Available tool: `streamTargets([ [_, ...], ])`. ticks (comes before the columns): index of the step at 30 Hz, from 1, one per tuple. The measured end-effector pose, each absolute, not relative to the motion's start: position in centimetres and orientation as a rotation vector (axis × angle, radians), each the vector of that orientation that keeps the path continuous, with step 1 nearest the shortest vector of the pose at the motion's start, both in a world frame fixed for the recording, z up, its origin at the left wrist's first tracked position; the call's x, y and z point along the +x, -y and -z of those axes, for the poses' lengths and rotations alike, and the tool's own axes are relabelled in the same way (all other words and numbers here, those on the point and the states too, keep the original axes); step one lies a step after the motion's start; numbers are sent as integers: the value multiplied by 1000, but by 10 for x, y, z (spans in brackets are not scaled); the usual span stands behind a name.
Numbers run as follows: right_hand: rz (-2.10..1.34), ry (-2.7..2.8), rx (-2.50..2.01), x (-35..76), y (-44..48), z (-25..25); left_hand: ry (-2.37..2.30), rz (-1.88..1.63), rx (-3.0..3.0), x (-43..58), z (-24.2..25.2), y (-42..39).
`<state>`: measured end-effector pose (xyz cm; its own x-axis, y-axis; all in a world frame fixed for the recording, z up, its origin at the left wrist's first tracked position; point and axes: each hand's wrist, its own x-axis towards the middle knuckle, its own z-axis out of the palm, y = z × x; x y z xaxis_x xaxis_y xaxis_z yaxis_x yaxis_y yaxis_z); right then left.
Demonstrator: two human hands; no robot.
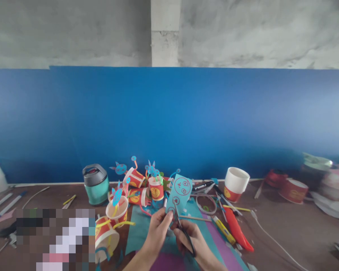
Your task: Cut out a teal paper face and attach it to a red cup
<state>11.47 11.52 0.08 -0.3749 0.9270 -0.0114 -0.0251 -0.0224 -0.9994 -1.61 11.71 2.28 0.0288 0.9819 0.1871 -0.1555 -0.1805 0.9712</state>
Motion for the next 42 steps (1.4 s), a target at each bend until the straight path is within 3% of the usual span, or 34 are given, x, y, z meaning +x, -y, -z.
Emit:
streamTargets([
  [42,-1541,1436,-1017,112,-116,-4,-1129,-1513,1196,-18,-26,-115],
])
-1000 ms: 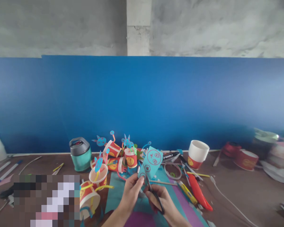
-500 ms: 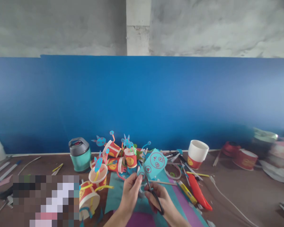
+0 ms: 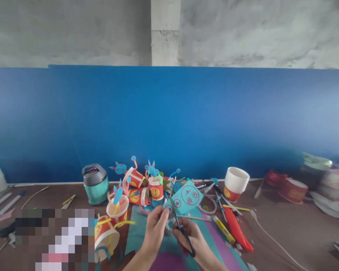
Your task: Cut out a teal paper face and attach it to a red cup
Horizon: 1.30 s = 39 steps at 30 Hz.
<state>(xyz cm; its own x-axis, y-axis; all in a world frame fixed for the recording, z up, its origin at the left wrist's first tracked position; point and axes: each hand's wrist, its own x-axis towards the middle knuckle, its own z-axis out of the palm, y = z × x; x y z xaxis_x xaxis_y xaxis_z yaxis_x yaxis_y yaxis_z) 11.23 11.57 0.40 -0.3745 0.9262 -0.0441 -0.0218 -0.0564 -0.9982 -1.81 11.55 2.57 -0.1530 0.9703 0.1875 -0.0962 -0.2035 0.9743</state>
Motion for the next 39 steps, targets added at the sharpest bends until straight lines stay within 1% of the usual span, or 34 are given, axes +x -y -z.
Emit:
streamTargets([
  [8,-1538,1463,-1089,113,-114,-5,-1088,-1542,1097,-19,-17,-121],
  [18,-1570,1512,-1117,116,-114,4,-1081,-1630,1045,-22,-13,-124],
  [22,-1564,1529,-1149,115,-111,0,-1085,-1691,1041,-24,-13,-125],
  [25,-1660,1428,-1082,115,-107,-8,-1092,-1695,1023,-24,-15,-125],
  [28,-1857,1301,-870,115,-103,-13,-1101,-1703,1005,-23,-17,-124],
  [30,-1890,1331,-808,114,-100,-14,-1120,-1704,1003,-23,-17,-123],
  [35,-1611,1555,-890,105,-95,-14,-1180,-1674,1081,-22,-20,-121],
  [39,-1516,1594,-864,101,-90,-16,-1159,-1698,1111,-21,-23,-117],
])
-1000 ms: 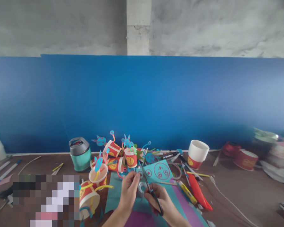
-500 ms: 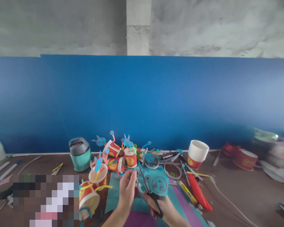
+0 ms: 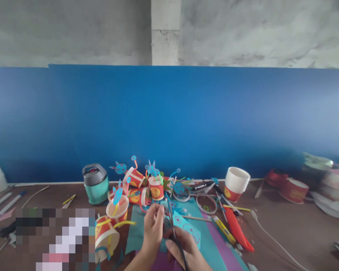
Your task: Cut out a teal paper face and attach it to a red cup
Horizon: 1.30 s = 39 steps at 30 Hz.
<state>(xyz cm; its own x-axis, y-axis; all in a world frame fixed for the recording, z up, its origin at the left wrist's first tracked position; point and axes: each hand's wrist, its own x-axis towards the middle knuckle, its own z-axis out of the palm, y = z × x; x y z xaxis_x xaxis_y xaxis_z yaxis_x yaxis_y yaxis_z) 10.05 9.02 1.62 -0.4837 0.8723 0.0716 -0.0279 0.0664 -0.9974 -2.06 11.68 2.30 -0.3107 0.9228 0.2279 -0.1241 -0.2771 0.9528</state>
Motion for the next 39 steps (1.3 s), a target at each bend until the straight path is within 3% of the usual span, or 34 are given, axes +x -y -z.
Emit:
streamTargets([
  [39,-1468,1407,-902,99,-95,-9,-1127,-1608,1254,-12,-25,-110],
])
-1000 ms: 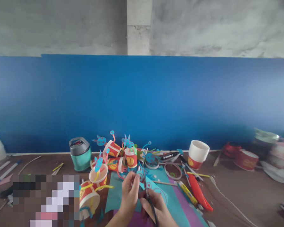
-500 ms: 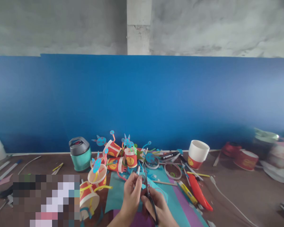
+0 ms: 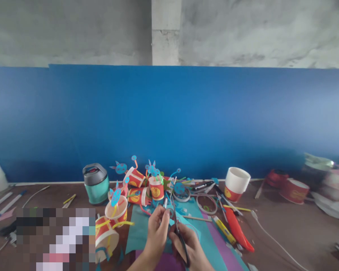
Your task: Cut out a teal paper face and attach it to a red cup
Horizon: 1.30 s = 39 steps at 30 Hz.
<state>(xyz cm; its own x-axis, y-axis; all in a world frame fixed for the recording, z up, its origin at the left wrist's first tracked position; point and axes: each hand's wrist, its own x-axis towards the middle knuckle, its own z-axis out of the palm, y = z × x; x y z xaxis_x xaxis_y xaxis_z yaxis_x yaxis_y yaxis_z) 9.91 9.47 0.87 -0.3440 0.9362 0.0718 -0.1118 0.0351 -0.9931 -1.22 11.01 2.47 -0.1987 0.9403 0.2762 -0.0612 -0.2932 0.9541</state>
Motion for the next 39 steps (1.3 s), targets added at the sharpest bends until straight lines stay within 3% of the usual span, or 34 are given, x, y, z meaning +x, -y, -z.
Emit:
streamTargets([
  [22,-1366,1462,-861,101,-97,-13,-996,-1454,1163,-15,-23,-110],
  [39,-1491,1441,-935,102,-99,-8,-957,-1344,1170,-24,-26,-114],
])
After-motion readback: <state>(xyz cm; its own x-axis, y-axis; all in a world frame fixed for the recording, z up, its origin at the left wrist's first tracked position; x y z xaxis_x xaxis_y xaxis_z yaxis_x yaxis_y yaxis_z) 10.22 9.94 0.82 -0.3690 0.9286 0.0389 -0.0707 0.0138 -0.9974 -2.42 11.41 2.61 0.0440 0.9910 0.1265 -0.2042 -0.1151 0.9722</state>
